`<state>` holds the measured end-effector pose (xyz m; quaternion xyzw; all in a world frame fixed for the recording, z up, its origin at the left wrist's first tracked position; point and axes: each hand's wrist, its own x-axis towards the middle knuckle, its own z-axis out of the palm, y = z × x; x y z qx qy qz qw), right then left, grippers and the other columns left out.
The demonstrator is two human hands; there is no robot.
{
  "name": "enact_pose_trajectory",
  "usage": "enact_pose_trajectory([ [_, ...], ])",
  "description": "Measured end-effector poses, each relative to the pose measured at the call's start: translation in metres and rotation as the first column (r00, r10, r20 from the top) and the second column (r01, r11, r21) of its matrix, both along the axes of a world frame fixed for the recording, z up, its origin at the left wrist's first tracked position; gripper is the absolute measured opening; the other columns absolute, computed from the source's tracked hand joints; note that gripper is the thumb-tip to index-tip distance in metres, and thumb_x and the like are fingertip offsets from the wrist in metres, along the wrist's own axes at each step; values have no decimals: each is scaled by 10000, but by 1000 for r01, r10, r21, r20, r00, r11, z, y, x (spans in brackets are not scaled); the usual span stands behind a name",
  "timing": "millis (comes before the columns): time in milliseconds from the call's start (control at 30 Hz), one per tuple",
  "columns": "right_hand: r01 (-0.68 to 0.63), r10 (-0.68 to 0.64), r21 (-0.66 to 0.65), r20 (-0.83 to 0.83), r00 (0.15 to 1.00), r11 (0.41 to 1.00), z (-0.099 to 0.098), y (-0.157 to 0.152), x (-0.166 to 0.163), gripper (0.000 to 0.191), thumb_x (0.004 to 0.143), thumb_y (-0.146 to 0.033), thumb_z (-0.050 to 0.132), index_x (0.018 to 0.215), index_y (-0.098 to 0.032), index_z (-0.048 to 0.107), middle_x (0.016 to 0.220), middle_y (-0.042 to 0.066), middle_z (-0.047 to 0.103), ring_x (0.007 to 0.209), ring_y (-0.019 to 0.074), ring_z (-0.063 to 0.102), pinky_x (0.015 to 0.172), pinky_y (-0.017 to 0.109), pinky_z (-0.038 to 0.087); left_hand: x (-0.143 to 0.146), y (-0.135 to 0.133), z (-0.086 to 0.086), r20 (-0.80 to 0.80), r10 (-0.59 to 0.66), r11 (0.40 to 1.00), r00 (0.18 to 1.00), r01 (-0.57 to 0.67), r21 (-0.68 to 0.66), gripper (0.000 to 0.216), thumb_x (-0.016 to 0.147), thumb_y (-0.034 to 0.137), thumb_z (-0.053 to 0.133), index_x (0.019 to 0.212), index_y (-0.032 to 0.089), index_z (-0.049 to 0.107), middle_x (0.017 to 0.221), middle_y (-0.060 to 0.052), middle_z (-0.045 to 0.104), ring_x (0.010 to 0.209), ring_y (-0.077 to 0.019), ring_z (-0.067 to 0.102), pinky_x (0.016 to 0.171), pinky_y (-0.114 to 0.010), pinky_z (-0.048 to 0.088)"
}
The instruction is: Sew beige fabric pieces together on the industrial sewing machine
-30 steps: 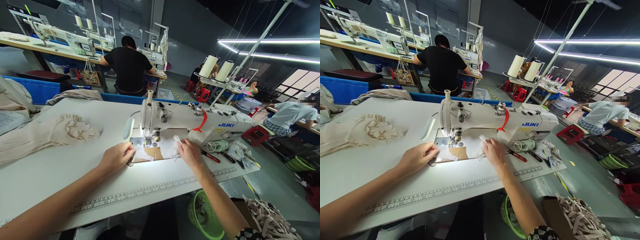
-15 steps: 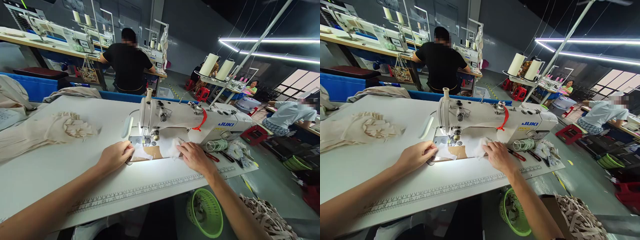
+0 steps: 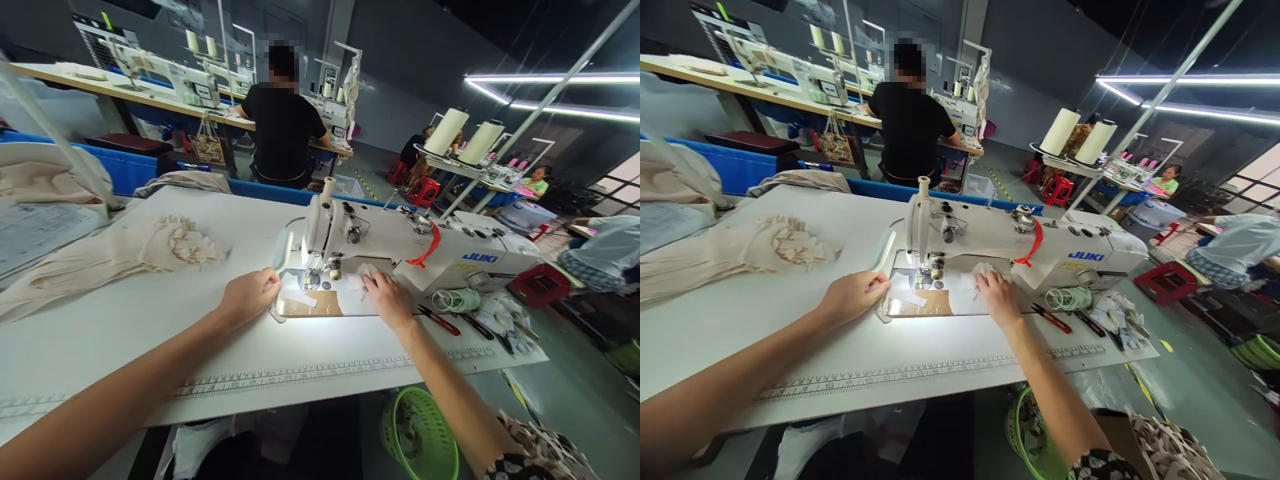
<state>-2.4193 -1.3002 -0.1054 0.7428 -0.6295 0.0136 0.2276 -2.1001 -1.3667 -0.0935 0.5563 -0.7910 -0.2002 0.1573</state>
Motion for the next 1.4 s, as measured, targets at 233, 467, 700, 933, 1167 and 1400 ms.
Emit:
enact_pose_trajectory([
  [233,-144,163,-196,81,983,970,-12,21,2,392,918,-60,461,1265,-145,625,1054,100,697,950,237,597,831,342,476,3,-5,-2,73,45,999,996,-43,-25,176,886,285,441,807,231,589,802,-20,661,785,-220,622,635,-302,359],
  [467,-287,323,-444,6,946,849,-5,23,1,340,908,-101,471,1213,-138,616,970,117,710,851,255,608,761,371,467,22,7,9,170,-30,998,985,38,-44,220,918,299,513,1089,205,613,1050,-82,698,990,-260,647,734,-325,451],
  [700,-347,417,-496,33,908,796,1,25,15,321,901,-99,492,1194,-156,609,901,89,713,782,233,616,756,367,444,140,-14,15,187,6,947,982,55,-316,229,955,197,413,987,198,640,1079,-91,661,1031,-227,612,802,-306,480],
  [933,-356,452,-431,142,880,829,-1,25,58,247,931,-85,488,1125,-157,624,907,72,718,816,209,637,775,349,442,156,-53,28,500,-53,934,864,220,-282,138,882,226,567,988,221,655,1071,-95,671,1095,-270,532,898,-357,439],
  [1167,-379,450,-246,401,798,892,-2,37,83,246,975,-142,459,1139,-191,636,921,49,714,837,187,643,792,336,452,144,-40,36,327,-150,919,933,254,-302,215,889,289,479,735,218,612,860,-103,676,1037,-291,562,1016,-451,385],
  [1400,-349,318,14,377,870,937,0,29,103,344,1018,-247,401,1281,-200,617,925,65,605,847,205,540,776,349,398,107,-24,28,-92,-494,857,865,467,-216,260,929,370,437,779,227,593,843,-43,677,849,-188,622,1111,-426,369],
])
